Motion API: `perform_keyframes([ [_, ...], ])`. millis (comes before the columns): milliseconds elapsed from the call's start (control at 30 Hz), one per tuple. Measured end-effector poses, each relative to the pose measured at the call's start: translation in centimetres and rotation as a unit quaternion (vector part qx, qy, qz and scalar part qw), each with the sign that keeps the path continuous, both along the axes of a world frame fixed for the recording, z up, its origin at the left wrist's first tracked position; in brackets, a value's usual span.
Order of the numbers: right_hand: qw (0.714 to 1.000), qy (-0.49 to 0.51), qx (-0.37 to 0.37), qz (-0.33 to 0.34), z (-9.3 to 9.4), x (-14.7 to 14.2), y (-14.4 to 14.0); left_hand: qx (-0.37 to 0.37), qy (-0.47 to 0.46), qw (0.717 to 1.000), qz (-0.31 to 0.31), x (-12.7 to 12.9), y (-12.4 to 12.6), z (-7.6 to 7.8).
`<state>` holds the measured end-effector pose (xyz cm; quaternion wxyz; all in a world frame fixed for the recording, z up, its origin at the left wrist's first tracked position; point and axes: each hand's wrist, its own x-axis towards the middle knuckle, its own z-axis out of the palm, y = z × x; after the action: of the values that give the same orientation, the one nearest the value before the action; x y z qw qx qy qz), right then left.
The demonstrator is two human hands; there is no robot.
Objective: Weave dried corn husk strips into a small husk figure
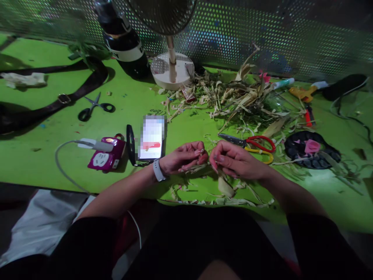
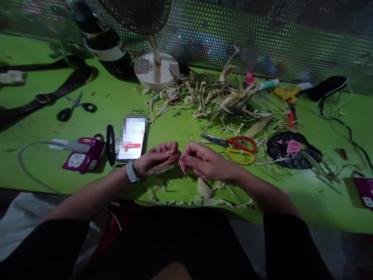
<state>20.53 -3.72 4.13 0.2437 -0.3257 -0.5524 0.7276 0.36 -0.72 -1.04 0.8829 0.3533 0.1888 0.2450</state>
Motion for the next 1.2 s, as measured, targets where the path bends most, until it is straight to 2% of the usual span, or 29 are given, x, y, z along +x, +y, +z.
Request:
perform_keyframes([
  [233,0.992,-0.101,0.068,0.028,0.5,0.8,0.2,0.000,0.005,0.999,-0.042,-0.2,0.5,-0.1],
  [567,0.987,-0.134,0.063,0.057,0.4,1.1,0.6,0.004,0.019,0.997,-0.069,-0.4,0.7,-0.5],
  [633,0.988,-0.135,0.050,0.056,0.0,1.1,0.8,-0.003,0.018,0.998,-0.056,-0.2,0.8,-0.6],
  [733,0.992,-0.110,0.046,0.035,-0.4,1.1,1.2,-0.033,0.017,0.999,0.002,0.2,0.8,-0.7],
  [800,0.988,-0.106,0.109,0.004,-0.6,1.1,1.4,-0.045,0.028,0.997,0.053,0.4,1.0,-0.7],
  [867,0.958,-0.143,0.244,-0.043,-0.8,1.2,1.5,-0.036,0.053,0.993,0.095,0.4,1.1,-0.7],
  [967,0.868,-0.222,0.433,-0.102,-1.0,1.3,1.4,-0.020,0.092,0.988,0.120,0.3,1.1,-0.7],
  [1067,0.813,-0.243,0.516,-0.118,-1.3,1.3,1.3,-0.012,0.110,0.988,0.112,0.2,1.0,-0.7],
  [1133,0.794,-0.234,0.547,-0.121,-1.6,1.0,1.2,-0.007,0.117,0.990,0.083,0.3,0.8,-0.5],
  [1200,0.789,-0.225,0.560,-0.119,-2.0,0.6,1.3,0.004,0.130,0.990,0.046,0.4,0.6,-0.4],
])
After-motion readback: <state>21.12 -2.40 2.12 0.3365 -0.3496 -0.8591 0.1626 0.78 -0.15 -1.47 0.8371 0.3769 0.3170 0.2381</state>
